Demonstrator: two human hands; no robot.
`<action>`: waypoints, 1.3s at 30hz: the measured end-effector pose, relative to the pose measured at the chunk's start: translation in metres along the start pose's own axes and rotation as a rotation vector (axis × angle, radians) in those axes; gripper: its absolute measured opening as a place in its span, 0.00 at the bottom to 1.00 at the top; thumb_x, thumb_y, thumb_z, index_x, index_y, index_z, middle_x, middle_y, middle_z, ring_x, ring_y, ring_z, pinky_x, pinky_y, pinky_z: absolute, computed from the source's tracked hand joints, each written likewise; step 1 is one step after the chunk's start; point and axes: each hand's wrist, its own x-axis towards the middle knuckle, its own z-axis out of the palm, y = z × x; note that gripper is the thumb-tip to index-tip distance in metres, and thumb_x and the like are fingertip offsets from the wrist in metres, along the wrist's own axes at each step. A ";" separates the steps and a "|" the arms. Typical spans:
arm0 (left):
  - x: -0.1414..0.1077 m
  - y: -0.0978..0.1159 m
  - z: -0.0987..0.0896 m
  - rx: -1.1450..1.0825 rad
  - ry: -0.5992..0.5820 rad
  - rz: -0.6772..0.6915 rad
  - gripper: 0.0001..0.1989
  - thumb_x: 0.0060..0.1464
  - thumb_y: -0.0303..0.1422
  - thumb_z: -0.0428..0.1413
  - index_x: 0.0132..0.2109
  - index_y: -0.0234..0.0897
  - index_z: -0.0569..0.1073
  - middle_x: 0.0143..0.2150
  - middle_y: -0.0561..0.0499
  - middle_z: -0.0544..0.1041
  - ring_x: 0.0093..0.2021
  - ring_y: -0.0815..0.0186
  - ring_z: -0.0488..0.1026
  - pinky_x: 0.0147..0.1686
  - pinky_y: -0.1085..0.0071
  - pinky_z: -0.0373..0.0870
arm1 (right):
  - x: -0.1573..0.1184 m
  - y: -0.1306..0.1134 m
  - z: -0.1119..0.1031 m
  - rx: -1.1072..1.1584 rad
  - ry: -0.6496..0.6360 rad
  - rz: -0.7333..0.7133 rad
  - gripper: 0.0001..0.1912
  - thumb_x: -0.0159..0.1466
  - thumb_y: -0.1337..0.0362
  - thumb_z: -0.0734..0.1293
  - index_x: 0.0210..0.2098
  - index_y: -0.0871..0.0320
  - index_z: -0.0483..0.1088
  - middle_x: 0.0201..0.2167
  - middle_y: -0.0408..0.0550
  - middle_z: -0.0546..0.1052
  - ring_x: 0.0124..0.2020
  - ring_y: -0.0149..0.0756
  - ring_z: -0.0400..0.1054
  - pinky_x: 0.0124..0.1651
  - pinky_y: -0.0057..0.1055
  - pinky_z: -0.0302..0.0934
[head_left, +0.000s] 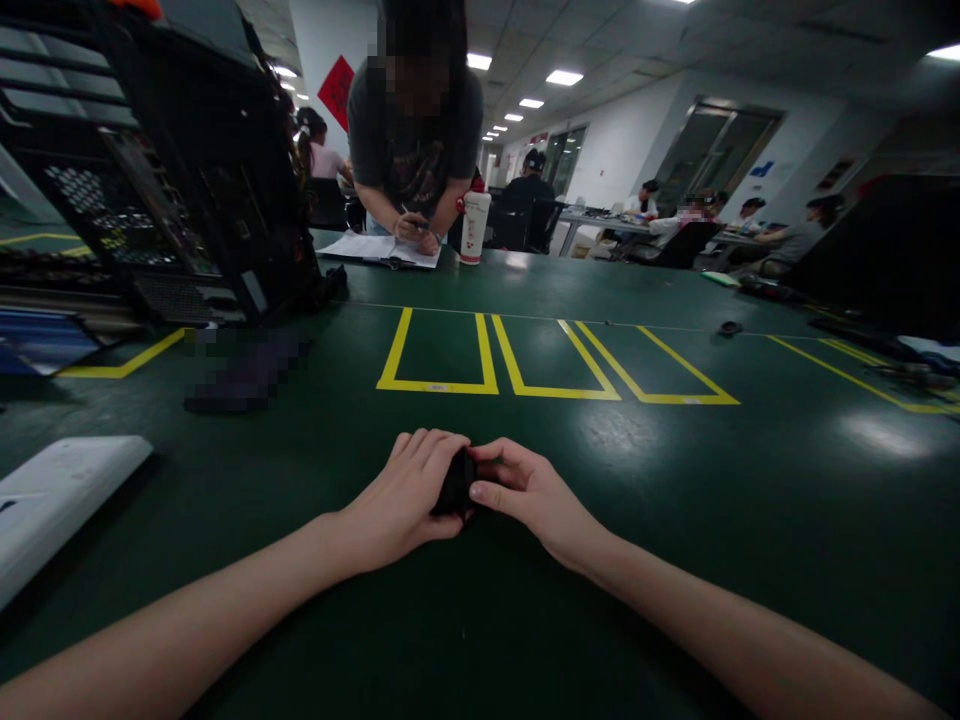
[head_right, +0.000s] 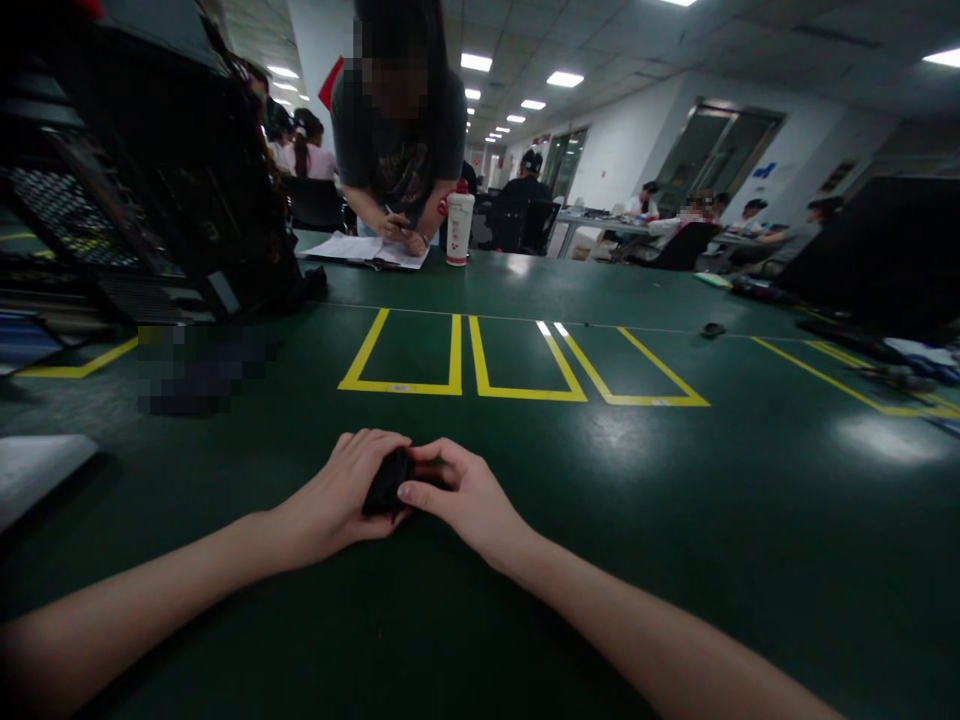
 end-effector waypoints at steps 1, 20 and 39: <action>0.000 0.000 0.000 -0.002 0.005 0.004 0.28 0.49 0.30 0.59 0.55 0.38 0.55 0.50 0.45 0.66 0.48 0.55 0.64 0.45 0.58 0.62 | 0.000 -0.001 0.000 0.003 0.010 0.018 0.14 0.56 0.68 0.69 0.42 0.58 0.65 0.41 0.46 0.72 0.45 0.36 0.68 0.49 0.37 0.64; 0.000 -0.001 0.001 -0.019 -0.004 -0.012 0.29 0.49 0.29 0.59 0.55 0.38 0.55 0.50 0.45 0.66 0.48 0.55 0.64 0.45 0.59 0.62 | -0.005 0.006 0.003 -0.189 -0.007 -0.143 0.09 0.63 0.65 0.63 0.43 0.54 0.63 0.40 0.45 0.71 0.43 0.34 0.69 0.44 0.36 0.67; 0.000 -0.001 0.002 -0.013 0.028 -0.011 0.29 0.48 0.29 0.59 0.55 0.39 0.55 0.50 0.46 0.67 0.48 0.55 0.65 0.45 0.59 0.62 | -0.006 0.005 0.003 -0.711 0.076 -0.294 0.08 0.64 0.62 0.60 0.44 0.53 0.61 0.40 0.46 0.68 0.43 0.39 0.64 0.45 0.40 0.60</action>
